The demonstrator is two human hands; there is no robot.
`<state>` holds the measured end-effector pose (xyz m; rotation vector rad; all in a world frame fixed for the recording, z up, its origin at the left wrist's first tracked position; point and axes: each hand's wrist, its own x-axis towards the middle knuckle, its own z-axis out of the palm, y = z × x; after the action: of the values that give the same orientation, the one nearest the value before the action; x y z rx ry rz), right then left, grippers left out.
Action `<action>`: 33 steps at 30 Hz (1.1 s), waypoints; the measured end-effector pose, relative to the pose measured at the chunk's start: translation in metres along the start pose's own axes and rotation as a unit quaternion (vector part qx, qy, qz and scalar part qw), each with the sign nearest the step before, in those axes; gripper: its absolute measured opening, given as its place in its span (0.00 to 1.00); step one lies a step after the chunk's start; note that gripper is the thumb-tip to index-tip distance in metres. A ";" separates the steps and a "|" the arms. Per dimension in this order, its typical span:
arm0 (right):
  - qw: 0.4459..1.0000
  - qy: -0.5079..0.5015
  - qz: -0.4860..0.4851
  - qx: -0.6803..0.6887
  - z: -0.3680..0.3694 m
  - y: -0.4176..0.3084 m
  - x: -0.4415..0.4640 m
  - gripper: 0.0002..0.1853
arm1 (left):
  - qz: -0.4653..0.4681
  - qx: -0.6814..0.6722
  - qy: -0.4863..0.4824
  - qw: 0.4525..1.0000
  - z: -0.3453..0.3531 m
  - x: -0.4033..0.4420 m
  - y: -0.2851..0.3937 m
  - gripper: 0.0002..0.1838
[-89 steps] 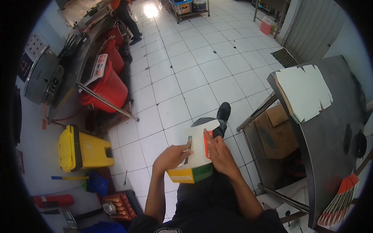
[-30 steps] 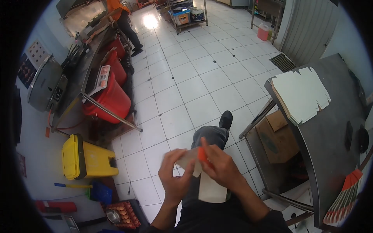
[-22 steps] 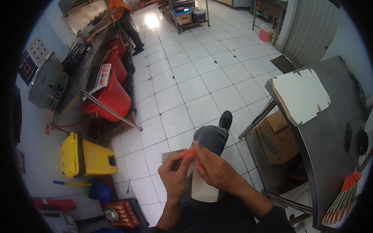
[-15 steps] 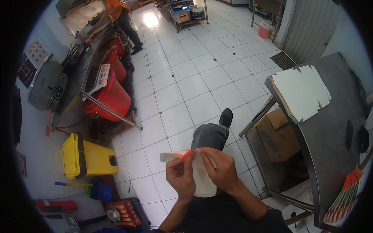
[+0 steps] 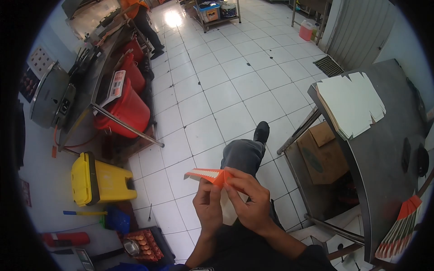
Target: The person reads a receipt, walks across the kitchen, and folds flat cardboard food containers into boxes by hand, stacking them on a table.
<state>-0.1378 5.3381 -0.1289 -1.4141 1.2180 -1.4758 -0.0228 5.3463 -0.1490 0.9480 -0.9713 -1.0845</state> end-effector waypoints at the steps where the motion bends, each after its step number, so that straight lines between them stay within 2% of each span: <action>1: 1.000 0.007 0.014 0.016 0.002 -0.001 0.000 0.07 | -0.043 -0.022 -0.008 0.999 -0.004 -0.001 -0.002 0.05; 3: 0.999 0.017 0.028 0.033 0.004 -0.003 0.001 0.06 | -0.127 -0.064 -0.025 0.989 -0.012 -0.003 -0.008 0.05; 6: 0.999 0.024 0.031 0.034 0.005 -0.004 0.002 0.06 | -0.147 -0.074 -0.021 0.986 -0.014 -0.005 -0.012 0.05; 12: 0.997 0.044 0.049 0.042 0.011 -0.009 0.002 0.06 | -0.021 0.003 0.002 1.000 -0.012 0.000 -0.015 0.05; 15: 0.999 0.044 0.028 0.007 0.011 -0.008 0.003 0.05 | -0.040 -0.064 0.020 0.997 -0.016 -0.005 -0.021 0.05; 18: 0.999 0.039 0.012 -0.028 0.011 -0.011 0.005 0.05 | -0.050 -0.030 -0.006 0.998 -0.018 0.000 -0.016 0.06; 20: 0.998 0.038 0.004 -0.040 0.011 -0.009 0.003 0.05 | -0.070 -0.063 -0.010 0.996 -0.018 0.002 -0.010 0.06; 27: 0.992 -0.093 -0.053 -0.070 -0.007 -0.022 0.011 0.08 | -0.086 -0.134 0.056 0.986 -0.014 0.002 -0.008 0.07; 30: 0.993 -0.081 -0.040 -0.078 -0.009 -0.027 0.007 0.10 | -0.020 -0.137 -0.014 0.990 -0.022 0.007 -0.022 0.09; 33: 0.993 -0.066 -0.036 -0.093 -0.007 -0.027 0.002 0.10 | -0.099 -0.132 -0.003 0.986 -0.018 0.006 -0.014 0.09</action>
<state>-0.1420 5.3442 -0.1022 -1.6684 1.2590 -1.3202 -0.0079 5.3398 -0.1663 0.8363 -0.7259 -1.3475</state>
